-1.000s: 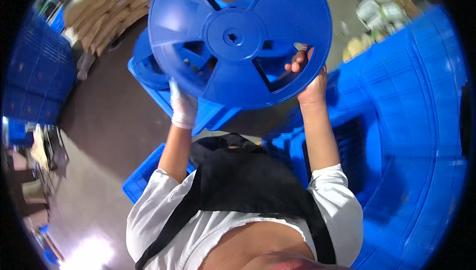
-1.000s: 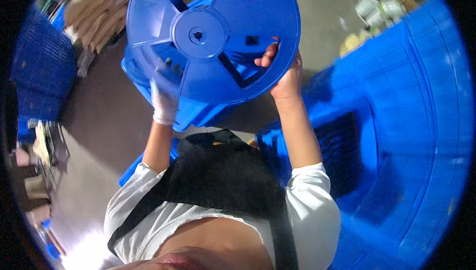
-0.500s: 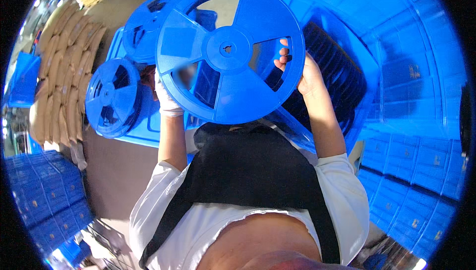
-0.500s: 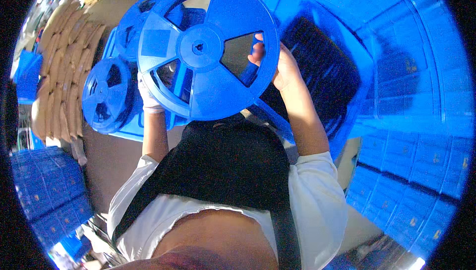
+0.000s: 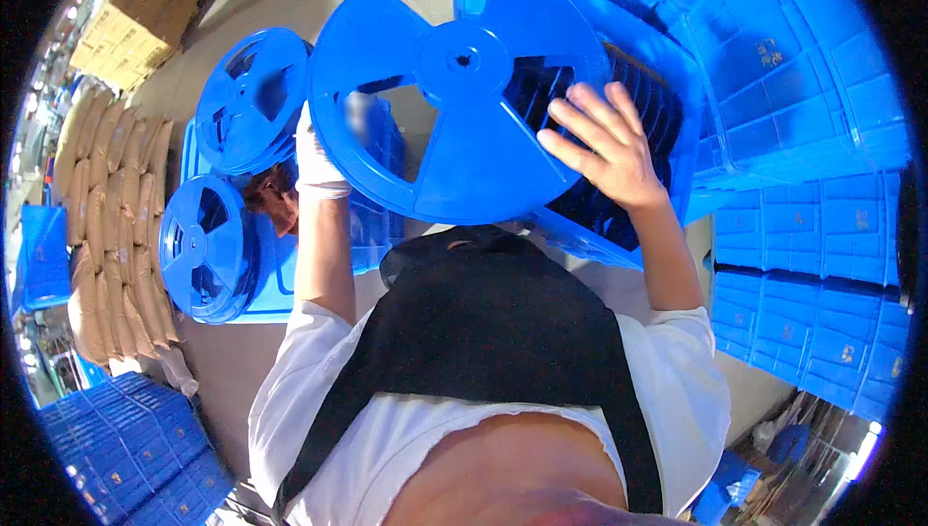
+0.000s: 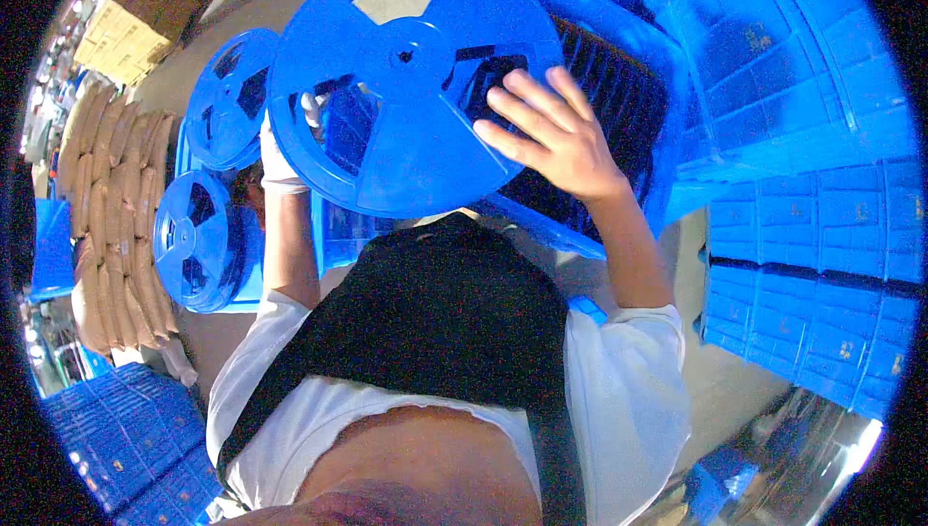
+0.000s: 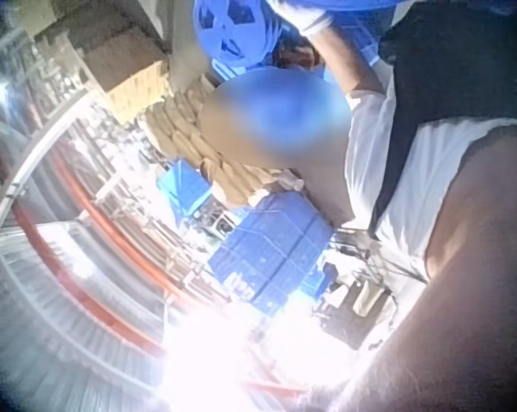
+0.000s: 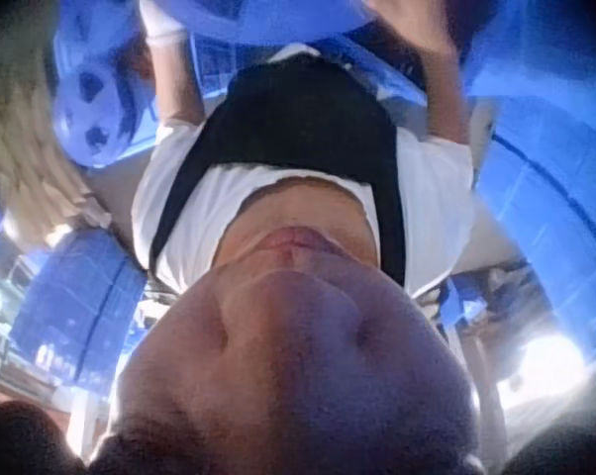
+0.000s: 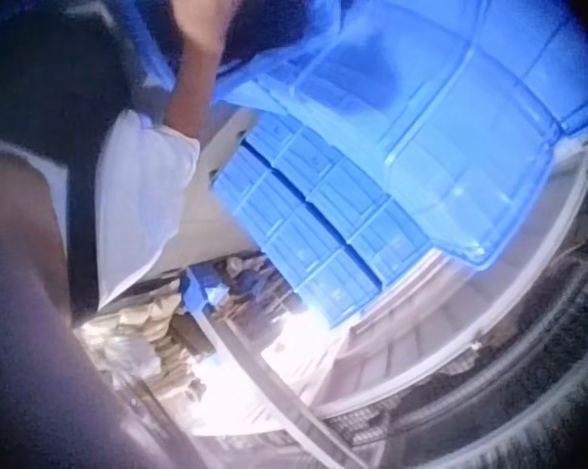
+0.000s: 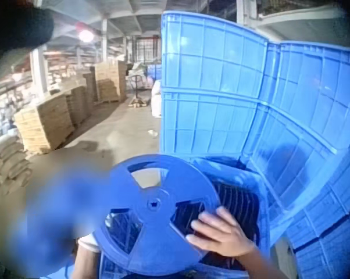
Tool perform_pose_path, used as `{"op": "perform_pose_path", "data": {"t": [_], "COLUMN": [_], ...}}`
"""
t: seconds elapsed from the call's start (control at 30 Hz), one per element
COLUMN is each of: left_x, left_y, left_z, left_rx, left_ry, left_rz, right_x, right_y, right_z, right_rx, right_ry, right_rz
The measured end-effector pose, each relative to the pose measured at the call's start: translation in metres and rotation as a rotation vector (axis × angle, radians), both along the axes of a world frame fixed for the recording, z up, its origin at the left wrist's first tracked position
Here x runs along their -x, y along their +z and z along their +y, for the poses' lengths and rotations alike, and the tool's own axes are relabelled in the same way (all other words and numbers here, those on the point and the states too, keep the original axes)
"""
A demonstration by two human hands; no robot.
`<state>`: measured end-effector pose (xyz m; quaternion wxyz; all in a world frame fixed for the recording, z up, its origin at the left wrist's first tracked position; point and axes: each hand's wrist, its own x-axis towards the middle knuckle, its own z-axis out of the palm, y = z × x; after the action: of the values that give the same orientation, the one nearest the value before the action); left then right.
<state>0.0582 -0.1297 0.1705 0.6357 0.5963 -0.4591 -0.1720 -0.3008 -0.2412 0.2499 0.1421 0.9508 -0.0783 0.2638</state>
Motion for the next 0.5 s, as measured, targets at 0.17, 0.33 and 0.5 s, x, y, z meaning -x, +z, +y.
{"op": "perform_pose_path", "data": {"t": [0.17, 0.33, 0.5], "left_x": [0.028, 0.034, 0.078], "left_y": [0.040, -0.001, 0.025], "left_z": [-0.032, -0.076, -0.065], "left_rx": [0.168, 0.101, 0.113], "left_ry": [-0.455, -0.344, -0.511], "left_rz": [0.970, 0.605, 0.910], "right_x": [0.025, 0.056, 0.065], "right_y": [0.006, -0.048, -0.080], "right_z": [0.011, -0.026, -0.020], "right_rx": [-0.719, -1.933, -1.998], "right_ry": [-0.122, 0.423, 0.071], "right_rz": [-0.625, -1.183, -1.287]}}
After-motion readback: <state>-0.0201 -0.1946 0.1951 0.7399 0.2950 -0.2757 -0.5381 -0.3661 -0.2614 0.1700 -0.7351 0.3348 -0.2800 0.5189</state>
